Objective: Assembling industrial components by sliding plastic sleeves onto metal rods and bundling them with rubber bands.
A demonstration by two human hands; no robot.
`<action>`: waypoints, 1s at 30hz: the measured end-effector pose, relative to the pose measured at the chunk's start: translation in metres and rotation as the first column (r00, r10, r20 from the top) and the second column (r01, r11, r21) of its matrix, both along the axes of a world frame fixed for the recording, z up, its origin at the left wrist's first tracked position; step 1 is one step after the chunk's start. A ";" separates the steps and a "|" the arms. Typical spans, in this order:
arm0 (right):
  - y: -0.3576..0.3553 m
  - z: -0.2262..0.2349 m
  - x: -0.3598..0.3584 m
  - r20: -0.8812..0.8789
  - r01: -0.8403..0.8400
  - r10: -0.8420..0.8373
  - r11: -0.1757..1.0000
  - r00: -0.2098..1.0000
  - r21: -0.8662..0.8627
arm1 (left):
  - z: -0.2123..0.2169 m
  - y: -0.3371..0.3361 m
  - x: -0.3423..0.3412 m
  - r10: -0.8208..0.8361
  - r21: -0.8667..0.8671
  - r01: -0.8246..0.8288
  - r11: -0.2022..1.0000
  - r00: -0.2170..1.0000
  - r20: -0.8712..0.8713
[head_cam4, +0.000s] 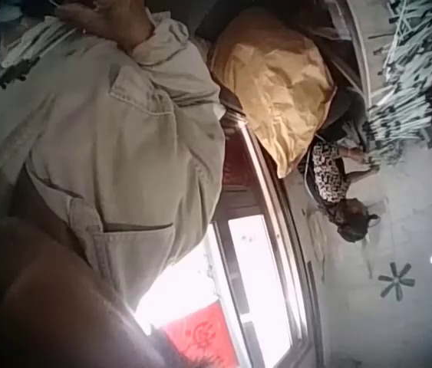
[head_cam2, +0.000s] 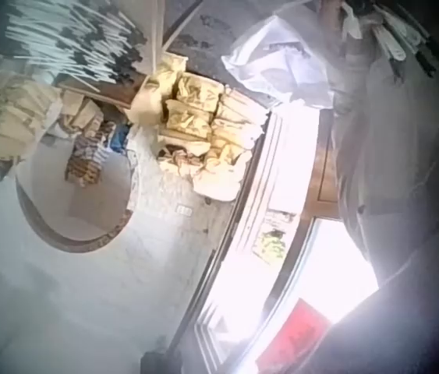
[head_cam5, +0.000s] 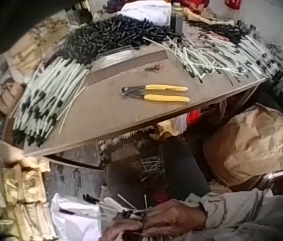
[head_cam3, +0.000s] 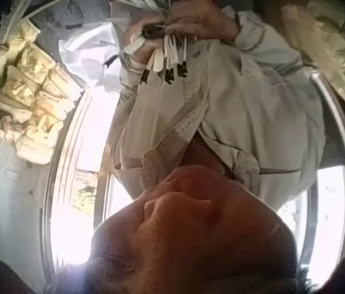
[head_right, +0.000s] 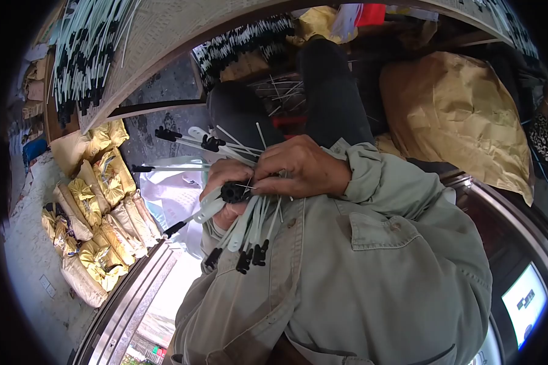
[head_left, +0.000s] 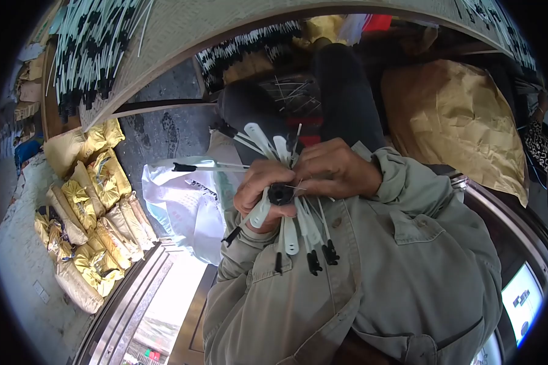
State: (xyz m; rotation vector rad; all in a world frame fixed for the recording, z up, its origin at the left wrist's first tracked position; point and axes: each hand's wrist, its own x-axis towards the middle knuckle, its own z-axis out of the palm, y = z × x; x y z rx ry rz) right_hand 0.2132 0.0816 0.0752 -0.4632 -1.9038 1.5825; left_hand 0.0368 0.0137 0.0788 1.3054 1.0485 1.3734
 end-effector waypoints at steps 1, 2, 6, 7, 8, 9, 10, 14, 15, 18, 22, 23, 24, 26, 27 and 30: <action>-0.002 -0.002 0.000 -0.001 0.000 0.000 1.000 1.000 -0.005 | 0.001 -0.001 0.001 0.000 -0.005 0.000 1.000 1.000 -0.001; -0.004 -0.003 0.001 -0.002 -0.010 0.010 1.000 1.000 -0.024 | 0.001 -0.002 0.002 0.011 0.017 -0.010 1.000 0.997 -0.075; -0.008 -0.003 -0.001 -0.046 0.028 -0.033 0.994 0.998 -0.103 | 0.006 -0.004 0.002 0.017 0.018 -0.013 1.000 0.977 -0.213; -0.009 -0.004 -0.002 -0.046 0.026 -0.031 0.994 0.998 -0.103 | 0.005 -0.005 0.002 0.018 0.018 -0.015 1.000 0.977 -0.214; -0.010 -0.004 -0.003 -0.046 0.040 -0.045 0.992 0.998 -0.118 | 0.004 -0.006 0.002 0.022 0.037 -0.015 0.999 0.977 -0.210; -0.010 -0.005 -0.003 -0.046 0.054 -0.060 0.990 0.997 -0.133 | 0.003 -0.006 0.002 0.026 0.057 -0.014 0.998 0.978 -0.206; -0.010 -0.006 -0.002 -0.044 0.055 -0.062 0.990 0.997 -0.133 | 0.002 -0.005 0.003 0.025 0.056 -0.013 0.998 0.979 -0.204; 0.001 -0.013 0.001 -0.003 0.019 -0.020 0.961 1.000 -0.274 | 0.003 0.000 0.012 0.019 0.035 -0.014 0.999 0.987 -0.162; 0.006 -0.013 0.002 0.023 -0.008 0.018 0.937 1.000 -0.349 | 0.004 0.002 0.014 0.027 0.021 -0.024 0.999 0.990 -0.137; 0.020 -0.006 0.000 0.039 -0.078 0.113 0.862 0.993 -0.500 | 0.002 0.007 0.011 0.012 0.039 -0.004 0.999 0.981 -0.194; 0.064 0.011 0.004 0.269 -0.199 0.288 0.928 0.919 -0.316 | -0.008 0.010 0.013 0.129 -0.033 -0.131 0.991 0.990 -0.065; 0.078 0.019 0.010 0.304 -0.155 0.172 0.985 0.937 -0.078 | -0.006 0.009 0.014 0.137 0.003 -0.137 0.991 0.989 -0.056; 0.094 0.029 0.016 0.305 -0.110 0.055 0.980 0.951 0.166 | -0.007 0.009 0.014 0.228 0.030 -0.226 0.974 0.964 -0.136; 0.123 0.053 0.024 0.164 0.455 -0.521 0.832 0.838 0.317 | -0.023 0.006 0.007 0.259 -0.029 -0.274 0.961 0.936 -0.239; 0.143 0.064 0.029 0.058 0.527 -0.675 0.624 0.735 0.577 | -0.033 0.003 0.001 0.188 -0.119 -0.224 0.967 0.948 -0.255; 0.194 0.053 0.053 0.117 0.200 -0.820 0.271 0.560 0.942 | 0.000 0.029 0.033 0.065 -0.202 -0.113 0.973 0.971 -0.229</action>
